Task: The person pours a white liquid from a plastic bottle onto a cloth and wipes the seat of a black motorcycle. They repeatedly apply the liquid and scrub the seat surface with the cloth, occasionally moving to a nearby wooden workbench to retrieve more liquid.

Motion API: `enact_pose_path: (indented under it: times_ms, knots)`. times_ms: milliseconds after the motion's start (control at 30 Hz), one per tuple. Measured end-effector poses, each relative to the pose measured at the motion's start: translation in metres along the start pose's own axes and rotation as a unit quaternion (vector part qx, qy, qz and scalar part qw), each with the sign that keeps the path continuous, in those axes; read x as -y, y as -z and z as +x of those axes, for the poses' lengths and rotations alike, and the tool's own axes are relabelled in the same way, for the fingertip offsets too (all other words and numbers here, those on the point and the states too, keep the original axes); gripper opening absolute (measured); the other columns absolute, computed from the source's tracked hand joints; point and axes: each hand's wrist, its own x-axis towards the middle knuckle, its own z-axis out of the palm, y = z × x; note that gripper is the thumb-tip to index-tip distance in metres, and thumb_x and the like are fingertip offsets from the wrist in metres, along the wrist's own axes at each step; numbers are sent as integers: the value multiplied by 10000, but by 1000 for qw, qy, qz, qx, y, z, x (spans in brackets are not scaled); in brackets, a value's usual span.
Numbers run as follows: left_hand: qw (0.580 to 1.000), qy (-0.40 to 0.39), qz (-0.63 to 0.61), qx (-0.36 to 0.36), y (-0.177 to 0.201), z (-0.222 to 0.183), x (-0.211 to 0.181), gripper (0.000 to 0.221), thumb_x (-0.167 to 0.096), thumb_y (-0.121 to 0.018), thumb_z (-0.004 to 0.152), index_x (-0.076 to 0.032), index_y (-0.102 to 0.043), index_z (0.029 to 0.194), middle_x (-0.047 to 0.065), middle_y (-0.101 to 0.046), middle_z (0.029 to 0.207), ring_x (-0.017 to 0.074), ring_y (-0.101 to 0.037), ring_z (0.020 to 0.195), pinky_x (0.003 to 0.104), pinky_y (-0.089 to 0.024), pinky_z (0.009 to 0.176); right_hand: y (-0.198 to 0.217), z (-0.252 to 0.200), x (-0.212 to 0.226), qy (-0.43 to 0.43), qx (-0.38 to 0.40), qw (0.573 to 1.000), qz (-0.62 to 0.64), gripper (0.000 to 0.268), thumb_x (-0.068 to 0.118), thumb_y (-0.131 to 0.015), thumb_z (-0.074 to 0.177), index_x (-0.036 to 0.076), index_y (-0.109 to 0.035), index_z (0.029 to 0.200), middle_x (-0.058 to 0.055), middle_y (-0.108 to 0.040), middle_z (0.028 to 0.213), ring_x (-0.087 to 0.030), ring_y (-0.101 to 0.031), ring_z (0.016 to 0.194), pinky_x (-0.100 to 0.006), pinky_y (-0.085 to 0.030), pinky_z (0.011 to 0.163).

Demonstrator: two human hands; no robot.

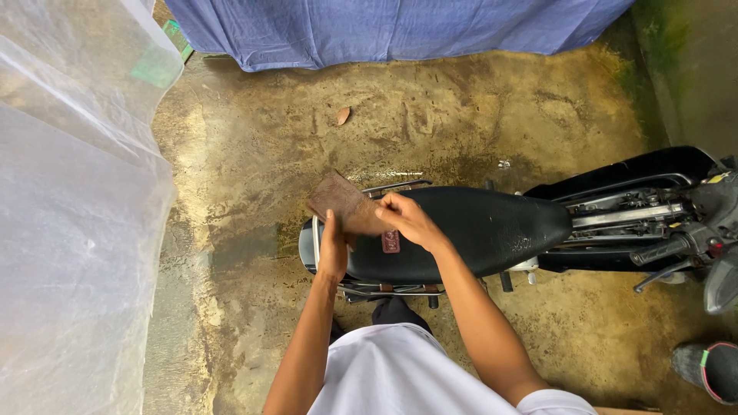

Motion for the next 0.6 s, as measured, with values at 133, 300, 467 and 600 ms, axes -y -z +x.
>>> enact_pose_path:
  times_ms: [133, 300, 467, 600]
  knots:
    - [991, -12, 92, -94, 12, 5, 10, 889, -691, -331, 996, -43, -243, 1598, 221, -215, 1653, 438, -140, 1536, 515, -90, 1272, 1, 11, 29, 13, -7, 991, 131, 214, 307, -665, 1003, 108, -595, 964, -32, -559, 900, -156, -599, 810, -262, -488, 671]
    - [992, 41, -5, -119, 70, 67, 80, 771, -725, -394, 1006, -84, -545, 1406, 99, -536, 1354, 296, -484, 1320, 418, -300, 1186, 9, 8, 102, 40, -4, 977, 212, 163, 257, -614, 1030, 119, -539, 985, 68, -478, 711, -12, -496, 531, -132, -347, 451]
    - [978, 195, -60, 36, 28, 52, 30, 984, -807, -256, 949, -14, -409, 1511, 262, -446, 1510, 442, -452, 1397, 556, -442, 1074, 14, -17, 123, 77, 21, 950, 301, 265, 224, -714, 922, 140, -462, 907, 49, -421, 681, -50, -483, 554, -175, -379, 477]
    - [940, 270, -178, 111, -16, 21, -11, 1021, -815, -388, 917, 63, -502, 1426, 304, -569, 1387, 498, -558, 1272, 650, -488, 990, 25, -27, 67, 92, 12, 949, 303, 324, 102, -738, 873, 155, -421, 917, 11, -508, 726, -91, -531, 639, -223, -406, 542]
